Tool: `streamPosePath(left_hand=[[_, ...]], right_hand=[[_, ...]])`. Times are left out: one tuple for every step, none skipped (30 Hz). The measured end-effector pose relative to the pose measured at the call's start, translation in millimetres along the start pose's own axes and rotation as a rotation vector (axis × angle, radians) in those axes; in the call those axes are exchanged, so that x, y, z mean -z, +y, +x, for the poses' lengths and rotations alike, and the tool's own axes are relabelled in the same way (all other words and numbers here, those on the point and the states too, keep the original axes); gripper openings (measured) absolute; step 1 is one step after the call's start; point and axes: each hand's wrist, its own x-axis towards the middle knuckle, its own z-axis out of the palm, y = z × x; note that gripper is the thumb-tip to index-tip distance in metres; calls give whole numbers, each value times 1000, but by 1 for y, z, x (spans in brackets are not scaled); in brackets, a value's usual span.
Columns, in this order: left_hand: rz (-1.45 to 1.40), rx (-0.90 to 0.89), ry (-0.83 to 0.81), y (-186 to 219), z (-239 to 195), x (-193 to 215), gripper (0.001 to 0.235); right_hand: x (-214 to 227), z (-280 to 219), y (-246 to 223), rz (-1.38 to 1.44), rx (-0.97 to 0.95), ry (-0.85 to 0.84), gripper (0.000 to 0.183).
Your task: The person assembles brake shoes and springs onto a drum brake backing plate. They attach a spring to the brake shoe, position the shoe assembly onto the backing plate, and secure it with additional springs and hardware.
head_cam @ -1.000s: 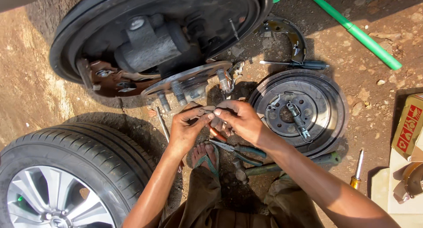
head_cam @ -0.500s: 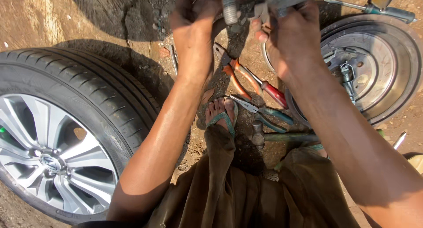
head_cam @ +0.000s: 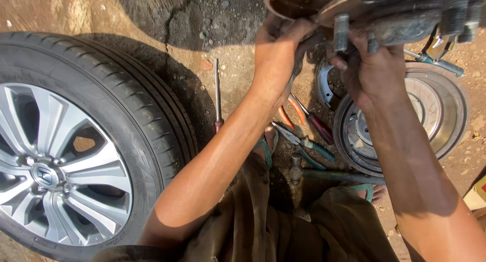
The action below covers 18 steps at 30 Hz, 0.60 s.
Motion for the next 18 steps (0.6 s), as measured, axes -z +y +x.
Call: streamPosePath(left_hand=[[-13, 11, 30, -4, 1, 0, 35], [-92, -68, -11, -7, 3, 0, 22], [-174, -163, -64, -7, 11, -3, 18], [-189, -168, -47, -17, 20, 14, 18], [-352, -183, -347, -28, 26, 30, 11], [-510, -214, -649, -39, 31, 46, 20], [-529, -235, -624, -28, 26, 42, 20], [-62, -193, -399, -15, 20, 38, 19], [389, -137, -150, 1, 17, 33, 28], [364, -146, -126, -7, 17, 35, 28], [137, -134, -154, -13, 19, 36, 14], [-91, -125, -185, -19, 23, 36, 15], [-109, -134, -173, -28, 26, 38, 15], [20, -112, -176, -38, 29, 38, 20], [149, -84, -187, -49, 31, 34, 49], [131, -87, -184, -64, 40, 24, 49], [-66, -234, -191, -79, 48, 13, 31], [-262, -381, -198, -93, 56, -1, 14]], right_hand=[[13, 3, 4, -18, -29, -3, 16], [25, 6, 8, -75, -7, -83, 18], [34, 15, 8, -131, 33, -171, 21], [31, 15, 5, -147, 21, -183, 21], [29, 14, 1, -206, 2, -176, 26], [25, 12, -4, -265, -16, -170, 35], [28, 13, -6, -290, -31, -190, 35], [30, 15, -10, -303, -94, -198, 25], [29, 18, -15, -317, -151, -206, 15], [31, 20, -15, -345, -160, -228, 15], [30, 25, -15, -375, -197, -193, 11], [30, 31, -16, -406, -230, -156, 11], [39, 36, -15, -426, -234, -168, 11], [50, 42, -16, -326, -290, -245, 15], [63, 45, -21, -223, -343, -311, 22], [61, 51, -24, -242, -344, -313, 22], [61, 54, -26, -289, -356, -298, 22], [61, 58, -32, -336, -367, -283, 27]])
